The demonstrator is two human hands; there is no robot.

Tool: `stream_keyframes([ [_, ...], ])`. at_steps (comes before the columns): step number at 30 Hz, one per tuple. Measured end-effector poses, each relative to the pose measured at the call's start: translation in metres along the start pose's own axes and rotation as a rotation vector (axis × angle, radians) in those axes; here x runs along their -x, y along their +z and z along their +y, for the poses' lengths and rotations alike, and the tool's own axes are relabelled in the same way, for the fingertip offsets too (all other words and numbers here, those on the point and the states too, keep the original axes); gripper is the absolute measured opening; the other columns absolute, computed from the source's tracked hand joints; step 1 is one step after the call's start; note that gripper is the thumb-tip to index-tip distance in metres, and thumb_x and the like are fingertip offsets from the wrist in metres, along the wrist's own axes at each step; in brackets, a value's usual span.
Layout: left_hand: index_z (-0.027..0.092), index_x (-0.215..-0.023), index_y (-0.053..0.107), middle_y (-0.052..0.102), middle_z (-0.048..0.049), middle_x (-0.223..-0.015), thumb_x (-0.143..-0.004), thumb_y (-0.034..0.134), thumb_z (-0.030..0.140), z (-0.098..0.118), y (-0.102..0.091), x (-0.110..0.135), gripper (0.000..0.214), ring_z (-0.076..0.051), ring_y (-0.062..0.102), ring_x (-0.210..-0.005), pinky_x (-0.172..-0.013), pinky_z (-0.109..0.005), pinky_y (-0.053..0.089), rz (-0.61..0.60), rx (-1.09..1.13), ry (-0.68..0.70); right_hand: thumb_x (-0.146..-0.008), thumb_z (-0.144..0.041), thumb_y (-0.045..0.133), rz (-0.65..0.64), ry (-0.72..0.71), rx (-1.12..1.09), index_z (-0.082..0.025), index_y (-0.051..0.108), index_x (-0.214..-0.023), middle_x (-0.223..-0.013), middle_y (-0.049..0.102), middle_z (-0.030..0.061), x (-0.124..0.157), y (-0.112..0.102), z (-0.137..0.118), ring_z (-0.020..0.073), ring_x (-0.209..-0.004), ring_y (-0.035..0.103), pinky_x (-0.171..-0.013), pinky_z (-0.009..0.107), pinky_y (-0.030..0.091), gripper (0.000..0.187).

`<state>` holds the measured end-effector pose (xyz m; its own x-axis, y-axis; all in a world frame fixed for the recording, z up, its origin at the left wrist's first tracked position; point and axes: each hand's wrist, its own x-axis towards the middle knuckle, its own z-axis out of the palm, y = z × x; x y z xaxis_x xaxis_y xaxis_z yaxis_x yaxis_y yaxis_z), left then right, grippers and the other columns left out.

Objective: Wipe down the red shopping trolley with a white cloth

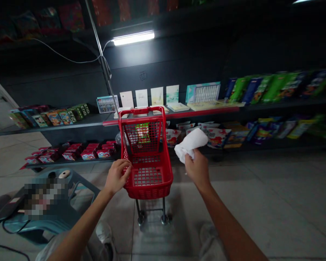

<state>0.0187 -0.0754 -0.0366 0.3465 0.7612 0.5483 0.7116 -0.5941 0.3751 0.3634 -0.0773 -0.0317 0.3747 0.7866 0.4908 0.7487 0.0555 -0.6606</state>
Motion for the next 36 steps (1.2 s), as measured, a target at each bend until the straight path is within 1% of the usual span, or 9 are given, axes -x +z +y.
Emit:
stream_keyframes([
  [4, 0.021, -0.13, 0.061, 0.056, -0.0125, -0.143, -0.094, 0.056, 0.026, -0.035, 0.009, -0.024, 0.036, -0.026, 0.051, -0.138, -0.118, -0.045, 0.041, 0.166, 0.055, -0.178, -0.081, -0.019, 0.049, -0.325, -0.167, -0.017, -0.018, 0.069, -0.13, -0.128, 0.074, 0.0141, 0.024, 0.017, -0.01, 0.0285, -0.113, 0.071, -0.098, 0.035, 0.051, 0.054],
  [7, 0.017, -0.143, 0.05, 0.052, -0.0167, -0.149, -0.088, 0.059, 0.024, -0.059, 0.029, -0.037, 0.057, -0.031, 0.044, -0.145, -0.124, -0.054, 0.035, 0.199, 0.112, -0.309, -0.08, -0.017, 0.049, -0.46, -0.188, -0.045, -0.026, 0.065, -0.142, -0.155, 0.054, 0.0067, 0.042, 0.033, -0.015, 0.0275, -0.132, 0.062, -0.109, 0.037, 0.048, 0.064],
  [9, 0.017, -0.151, 0.042, 0.052, -0.016, -0.152, -0.085, 0.057, 0.019, -0.066, 0.039, -0.041, 0.069, -0.031, 0.046, -0.145, -0.124, -0.053, 0.035, 0.178, 0.186, -0.345, -0.081, -0.019, 0.05, -0.459, -0.157, -0.06, -0.028, 0.063, -0.144, -0.157, 0.052, 0.0058, 0.046, 0.038, -0.013, 0.0289, -0.132, 0.063, -0.11, 0.039, 0.048, 0.065],
  [12, 0.021, -0.159, 0.032, 0.048, -0.0112, -0.16, -0.085, 0.05, 0.015, -0.061, 0.044, -0.042, 0.077, -0.027, 0.048, -0.146, -0.122, -0.046, 0.04, 0.147, 0.248, -0.356, -0.08, -0.023, 0.053, -0.416, -0.066, -0.139, -0.026, 0.072, -0.133, -0.132, 0.072, 0.0089, 0.033, 0.038, -0.008, 0.0296, -0.114, 0.072, -0.1, 0.039, 0.053, 0.056],
  [17, 0.025, -0.165, 0.025, 0.052, -0.0091, -0.158, -0.092, 0.045, 0.017, -0.043, 0.036, -0.037, 0.076, -0.027, 0.057, -0.139, -0.112, -0.043, 0.048, 0.066, 0.263, -0.41, -0.082, -0.035, 0.051, -0.185, 0.2, -0.463, -0.011, 0.073, -0.12, -0.1, 0.079, 0.0122, -0.042, 0.057, -0.022, 0.0262, -0.082, 0.074, -0.069, 0.032, 0.056, 0.05],
  [21, 0.026, -0.166, 0.022, 0.06, -0.0114, -0.15, -0.091, 0.053, 0.02, -0.036, 0.038, -0.031, 0.081, -0.03, 0.071, -0.117, -0.096, -0.04, 0.054, 0.037, 0.216, -0.437, -0.087, -0.026, 0.047, -0.022, 0.089, -0.25, -0.009, 0.069, -0.131, -0.111, 0.077, 0.0179, -0.124, 0.099, -0.054, 0.0302, -0.102, 0.072, -0.087, 0.035, 0.055, 0.052],
  [26, 0.025, -0.166, 0.022, 0.07, -0.0126, -0.136, -0.082, 0.052, 0.011, -0.035, 0.046, -0.023, 0.09, -0.028, 0.075, -0.102, -0.087, -0.036, 0.054, 0.079, 0.231, -0.405, -0.092, -0.011, 0.04, -0.182, -0.085, 0.069, -0.008, 0.052, -0.151, -0.145, 0.06, 0.0235, -0.189, 0.167, -0.089, 0.0334, -0.135, 0.057, -0.113, 0.044, 0.041, 0.061],
  [30, 0.024, -0.167, 0.018, 0.062, -0.0137, -0.148, -0.078, 0.053, 0.009, -0.034, 0.044, -0.021, 0.097, -0.029, 0.072, -0.114, -0.094, -0.037, 0.054, 0.027, 0.193, -0.433, -0.087, -0.002, 0.041, -0.322, -0.218, 0.148, -0.003, 0.046, -0.153, -0.161, 0.042, 0.0244, -0.188, 0.229, -0.122, 0.0318, -0.153, 0.035, -0.125, 0.05, 0.023, 0.066],
  [36, 0.022, -0.167, 0.017, 0.042, -0.0113, -0.165, -0.08, 0.045, 0.007, -0.03, 0.041, -0.023, 0.092, -0.03, 0.06, -0.135, -0.108, -0.04, 0.049, -0.016, 0.189, -0.506, -0.087, 0.001, 0.04, -0.443, -0.554, 0.088, -0.002, 0.044, -0.155, -0.164, 0.04, 0.0197, -0.15, 0.299, -0.187, 0.0264, -0.157, 0.028, -0.13, 0.045, 0.014, 0.069],
])
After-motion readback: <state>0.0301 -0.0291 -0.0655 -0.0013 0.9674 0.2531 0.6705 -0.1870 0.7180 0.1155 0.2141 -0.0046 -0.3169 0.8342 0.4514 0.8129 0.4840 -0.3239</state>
